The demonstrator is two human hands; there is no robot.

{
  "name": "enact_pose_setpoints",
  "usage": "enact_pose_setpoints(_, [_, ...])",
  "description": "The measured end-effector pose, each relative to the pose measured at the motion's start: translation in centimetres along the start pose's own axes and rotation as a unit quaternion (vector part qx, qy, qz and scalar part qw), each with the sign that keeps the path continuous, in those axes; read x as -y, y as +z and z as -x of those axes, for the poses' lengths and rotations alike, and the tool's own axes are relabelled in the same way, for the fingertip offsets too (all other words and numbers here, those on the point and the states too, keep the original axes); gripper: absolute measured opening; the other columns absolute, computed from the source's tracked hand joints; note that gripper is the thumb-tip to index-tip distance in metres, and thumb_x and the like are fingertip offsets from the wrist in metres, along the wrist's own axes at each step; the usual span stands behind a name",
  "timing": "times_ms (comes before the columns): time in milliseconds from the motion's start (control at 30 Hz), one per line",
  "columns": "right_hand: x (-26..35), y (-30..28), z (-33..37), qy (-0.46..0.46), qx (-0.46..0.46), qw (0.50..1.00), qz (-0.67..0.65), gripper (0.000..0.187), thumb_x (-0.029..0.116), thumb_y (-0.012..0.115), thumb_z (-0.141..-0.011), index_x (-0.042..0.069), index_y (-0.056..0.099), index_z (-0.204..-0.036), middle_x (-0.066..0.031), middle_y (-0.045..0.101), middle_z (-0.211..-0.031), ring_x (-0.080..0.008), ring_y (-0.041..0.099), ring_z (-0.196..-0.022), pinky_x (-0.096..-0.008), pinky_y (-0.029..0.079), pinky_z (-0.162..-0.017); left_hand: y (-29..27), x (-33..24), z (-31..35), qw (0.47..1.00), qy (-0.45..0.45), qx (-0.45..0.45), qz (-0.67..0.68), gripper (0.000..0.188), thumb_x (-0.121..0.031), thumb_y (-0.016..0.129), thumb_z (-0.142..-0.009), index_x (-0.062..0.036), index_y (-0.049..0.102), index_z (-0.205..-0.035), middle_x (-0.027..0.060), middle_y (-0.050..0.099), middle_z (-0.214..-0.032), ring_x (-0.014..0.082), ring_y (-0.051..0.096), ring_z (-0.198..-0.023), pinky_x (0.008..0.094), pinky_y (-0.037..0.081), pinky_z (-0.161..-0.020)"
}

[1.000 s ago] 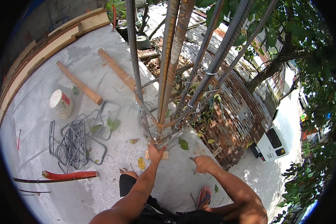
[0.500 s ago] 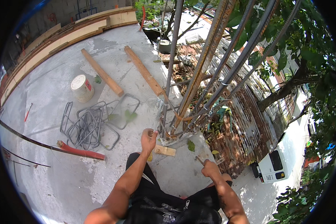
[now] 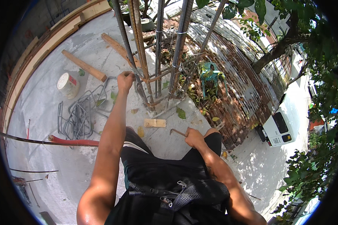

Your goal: The person assembles a rebar cage by bending and tying metal rods together using a metal rod as a tool. They repeatedly bend the rods into shape and secure them to a vertical rebar structure.

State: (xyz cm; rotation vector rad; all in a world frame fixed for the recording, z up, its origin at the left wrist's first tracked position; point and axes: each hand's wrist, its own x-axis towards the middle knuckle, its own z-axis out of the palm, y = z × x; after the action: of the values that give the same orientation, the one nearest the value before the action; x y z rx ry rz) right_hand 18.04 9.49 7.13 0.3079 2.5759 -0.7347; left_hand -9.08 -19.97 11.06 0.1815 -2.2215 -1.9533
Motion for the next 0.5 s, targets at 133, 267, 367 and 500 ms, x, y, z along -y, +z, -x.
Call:
enact_pose_setpoints(133, [-0.2, 0.3, 1.4, 0.006, 0.002, 1.000, 0.010, 0.026, 0.006, 0.054, -0.069, -0.004, 0.059, -0.093, -0.0256, 0.065, -0.088, -0.0407, 0.063, -0.086, -0.0467, 0.049, -0.076, 0.3, 0.0, -1.4, 0.986, -0.035, 0.017, -0.162, 0.016, -0.013, 0.061, -0.072, 0.0009, 0.068, -0.074, 0.0129, 0.066, -0.066, 0.0181, 0.064, -0.059, 0.0318, 0.050, -0.061])
enact_pose_setpoints(267, [-0.4, 0.9, 2.8, 0.008, 0.001, 1.000, 0.017, 0.026, 0.007, 0.053, -0.073, -0.003, 0.057, -0.096, -0.0252, 0.065, -0.089, -0.0405, 0.063, -0.087, -0.0469, 0.049, -0.077, 0.2, -0.5, -2.1, 0.927, 0.079, 0.016, -0.366, 0.024, -0.020, 0.057, -0.072, 0.0000, 0.068, -0.079, 0.0235, 0.065, -0.079, 0.0380, 0.064, -0.076, 0.0425, 0.050, -0.071])
enact_pose_setpoints(367, [-0.3, 2.0, 3.5, 0.038, 0.011, 0.999, 0.031, 0.028, 0.007, 0.052, -0.075, -0.004, 0.057, -0.100, -0.0249, 0.065, -0.091, -0.0407, 0.063, -0.088, -0.0468, 0.049, -0.078, -0.2, -0.9, -1.7, 0.925, 0.117, -0.008, -0.360, 0.027, -0.022, 0.056, -0.074, 0.0020, 0.065, -0.082, 0.0241, 0.064, -0.079, 0.0385, 0.063, -0.076, 0.0425, 0.049, -0.071])
enact_pose_setpoints(500, [-1.2, 2.9, 4.2, 0.039, 0.077, 0.994, 0.074, 0.027, 0.011, 0.052, -0.076, -0.003, 0.061, -0.098, -0.0233, 0.065, -0.091, -0.0396, 0.063, -0.088, -0.0463, 0.049, -0.078, -1.1, -1.8, -0.2, 0.993, 0.063, 0.061, -0.077, 0.017, -0.016, 0.051, -0.082, 0.0001, 0.054, -0.078, 0.0143, 0.063, -0.075, 0.0186, 0.061, -0.069, 0.0307, 0.046, -0.061])
